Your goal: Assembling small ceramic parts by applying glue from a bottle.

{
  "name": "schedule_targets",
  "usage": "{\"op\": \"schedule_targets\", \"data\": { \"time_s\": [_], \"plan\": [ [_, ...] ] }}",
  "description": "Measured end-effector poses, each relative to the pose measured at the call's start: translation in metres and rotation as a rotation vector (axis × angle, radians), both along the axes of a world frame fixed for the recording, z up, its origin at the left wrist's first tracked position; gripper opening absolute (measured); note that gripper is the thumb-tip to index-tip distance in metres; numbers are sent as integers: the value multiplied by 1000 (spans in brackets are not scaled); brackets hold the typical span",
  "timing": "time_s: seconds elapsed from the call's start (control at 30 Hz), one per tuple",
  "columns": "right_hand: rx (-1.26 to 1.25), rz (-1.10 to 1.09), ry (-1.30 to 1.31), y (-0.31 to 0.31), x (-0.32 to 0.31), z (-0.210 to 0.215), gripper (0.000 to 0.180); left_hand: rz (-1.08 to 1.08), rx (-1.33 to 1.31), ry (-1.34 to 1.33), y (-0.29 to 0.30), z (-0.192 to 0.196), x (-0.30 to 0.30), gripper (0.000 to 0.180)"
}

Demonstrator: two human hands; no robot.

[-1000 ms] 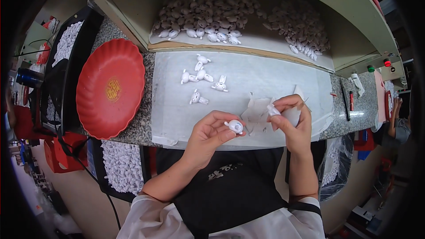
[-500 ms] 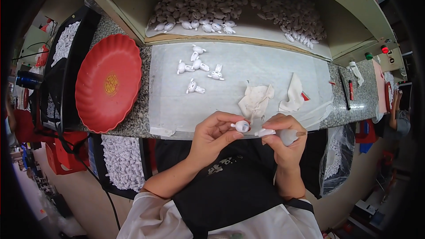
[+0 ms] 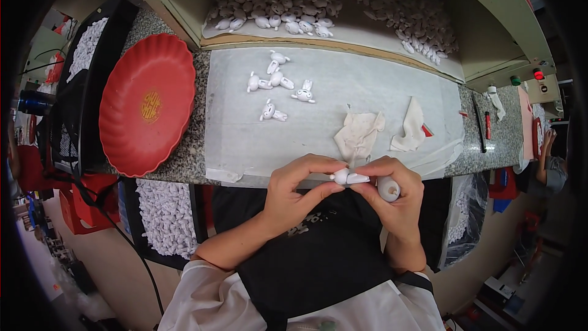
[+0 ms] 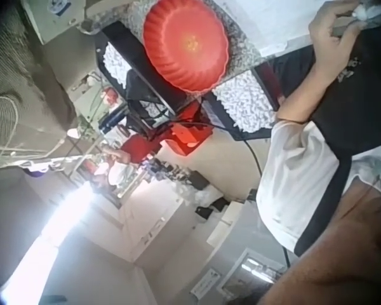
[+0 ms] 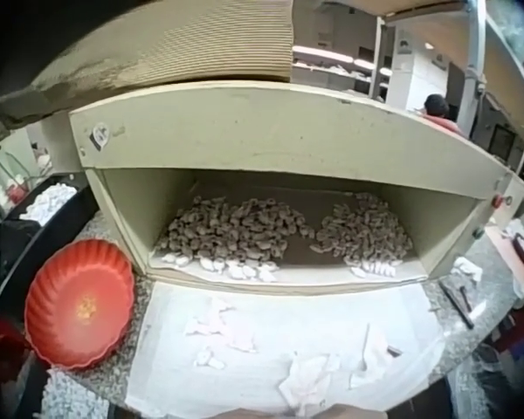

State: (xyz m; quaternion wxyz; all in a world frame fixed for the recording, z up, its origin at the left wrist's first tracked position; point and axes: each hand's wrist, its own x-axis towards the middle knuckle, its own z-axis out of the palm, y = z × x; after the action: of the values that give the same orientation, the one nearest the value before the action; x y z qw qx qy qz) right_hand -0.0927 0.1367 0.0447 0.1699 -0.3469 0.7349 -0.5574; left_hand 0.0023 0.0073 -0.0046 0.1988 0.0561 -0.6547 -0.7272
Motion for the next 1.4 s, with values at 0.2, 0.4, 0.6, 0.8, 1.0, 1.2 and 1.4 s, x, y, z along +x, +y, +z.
{"op": "schedule_targets", "data": {
  "time_s": [0.2,0.4,0.6,0.8,1.0,1.2,1.4],
  "plan": [
    [-14,35,-45,4,-5,-4,16,-6,-52,8,-1,2,-1,24],
    [-11,67,-170,7,-8,-5,18,-37,-95,20,-3,4,-4,24],
    [-18,60,-209,8,-7,-5,18,-21,-141,59,-3,4,-5,25],
    [9,72,-199,7,-10,-7,18,-86,-6,-11,-3,1,-5,25],
    [-85,23,-361,2,-12,-4,11,-261,642,-143,-2,2,-10,29],
    [-85,-12,-448,-1,-11,-6,7,-291,756,-182,1,-5,-13,27],
    [-41,17,-431,3,-19,-4,7,-218,676,-187,6,-2,-15,28]
  ]
}}
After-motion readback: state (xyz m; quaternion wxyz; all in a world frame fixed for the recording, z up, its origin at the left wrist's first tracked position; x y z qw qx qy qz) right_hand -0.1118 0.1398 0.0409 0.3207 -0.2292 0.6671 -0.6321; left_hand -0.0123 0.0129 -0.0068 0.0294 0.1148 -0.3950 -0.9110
